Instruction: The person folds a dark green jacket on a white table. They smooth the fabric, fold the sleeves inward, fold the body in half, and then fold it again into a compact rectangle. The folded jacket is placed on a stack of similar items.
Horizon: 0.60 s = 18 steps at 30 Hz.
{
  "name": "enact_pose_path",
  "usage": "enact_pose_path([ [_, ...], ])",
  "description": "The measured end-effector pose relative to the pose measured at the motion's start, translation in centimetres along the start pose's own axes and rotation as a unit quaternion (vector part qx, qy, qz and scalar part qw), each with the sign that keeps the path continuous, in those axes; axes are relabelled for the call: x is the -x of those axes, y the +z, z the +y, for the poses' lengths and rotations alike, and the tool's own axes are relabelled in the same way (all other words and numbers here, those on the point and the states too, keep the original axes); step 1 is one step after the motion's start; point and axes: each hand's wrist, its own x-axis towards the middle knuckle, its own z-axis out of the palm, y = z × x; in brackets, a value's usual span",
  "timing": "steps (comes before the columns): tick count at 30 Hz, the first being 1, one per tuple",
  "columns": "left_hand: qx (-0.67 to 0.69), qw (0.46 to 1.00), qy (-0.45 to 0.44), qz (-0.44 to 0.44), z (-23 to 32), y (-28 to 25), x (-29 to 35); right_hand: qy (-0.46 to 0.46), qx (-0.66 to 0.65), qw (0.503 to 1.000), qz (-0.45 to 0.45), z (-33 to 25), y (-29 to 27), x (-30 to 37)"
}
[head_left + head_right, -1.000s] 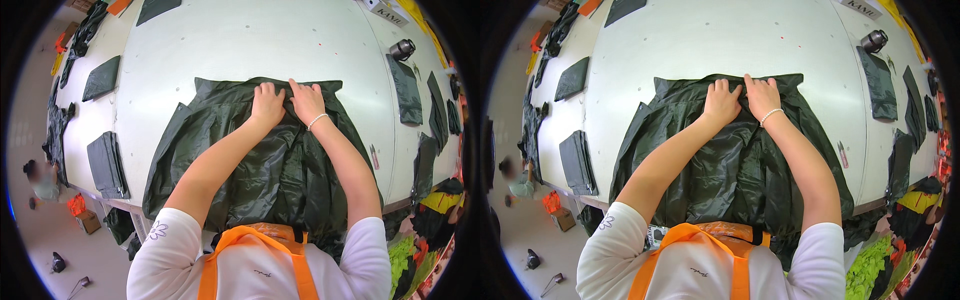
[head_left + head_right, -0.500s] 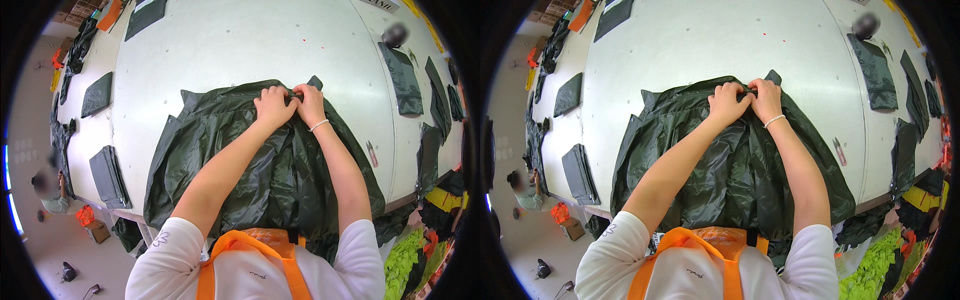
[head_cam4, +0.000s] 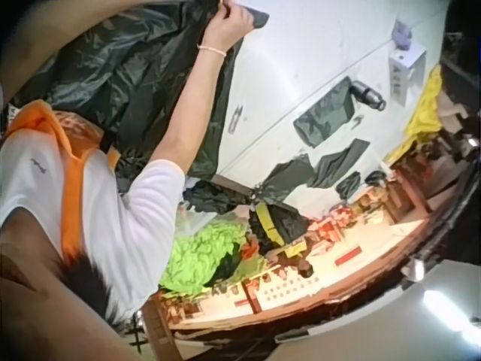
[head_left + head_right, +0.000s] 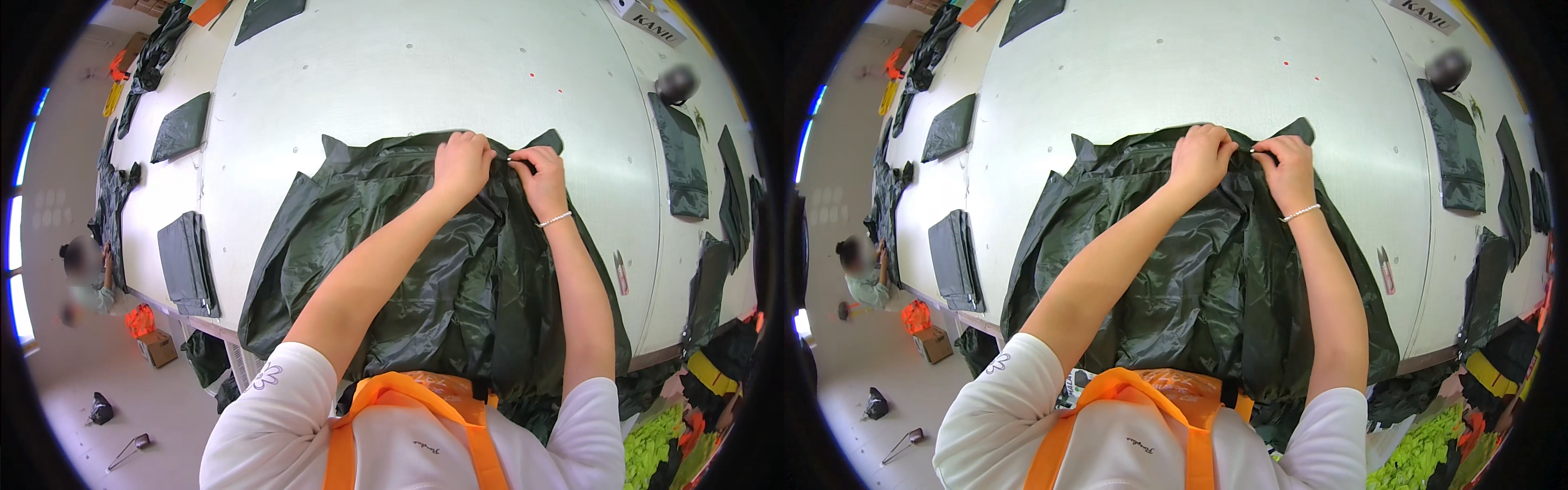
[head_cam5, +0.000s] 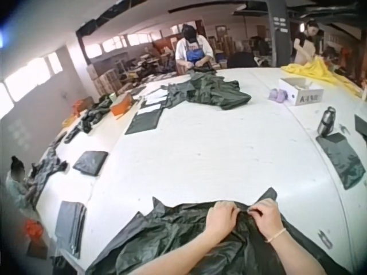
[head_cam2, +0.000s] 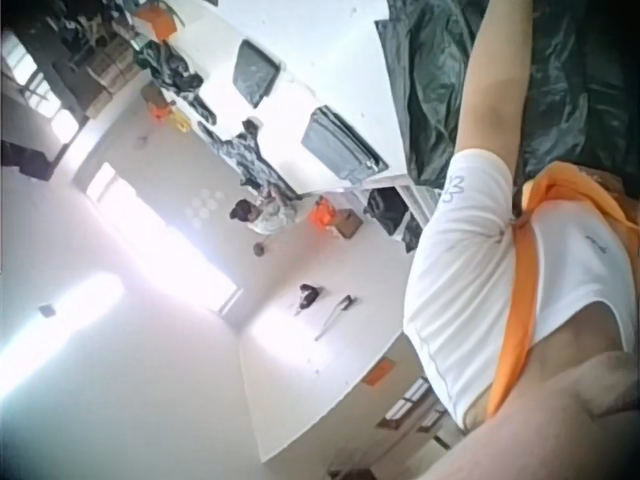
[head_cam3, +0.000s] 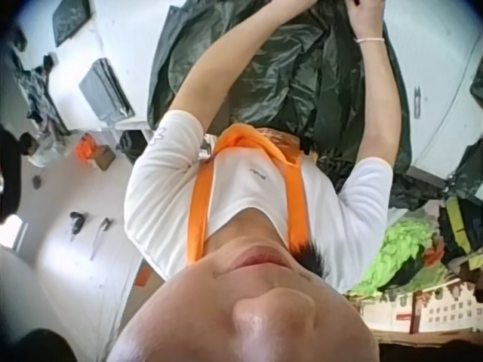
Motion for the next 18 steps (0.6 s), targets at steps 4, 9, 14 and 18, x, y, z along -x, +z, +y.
enact_pose_path([
  [4, -0.148, 0.988, -0.035, 0.001, -1.9, -3.7, 0.0, 0.038, 0.019, 0.997, 0.057, 1.8, -1.6, 0.3],
  [9, -0.18, 0.982, -0.035, 0.043, -9.9, -7.7, 3.2, 0.128, 0.048, 0.99, 0.044, 4.1, -2.5, 2.2],
  [14, -0.024, 0.99, -0.13, 0.044, -10.9, -8.3, 3.7, 0.153, 0.055, 0.986, 0.042, 4.5, -3.6, 3.5],
  [18, 0.065, 0.979, -0.187, 0.048, -12.7, -9.9, 5.6, 0.2, 0.193, 0.957, 0.084, 10.0, -12.4, 10.0],
])
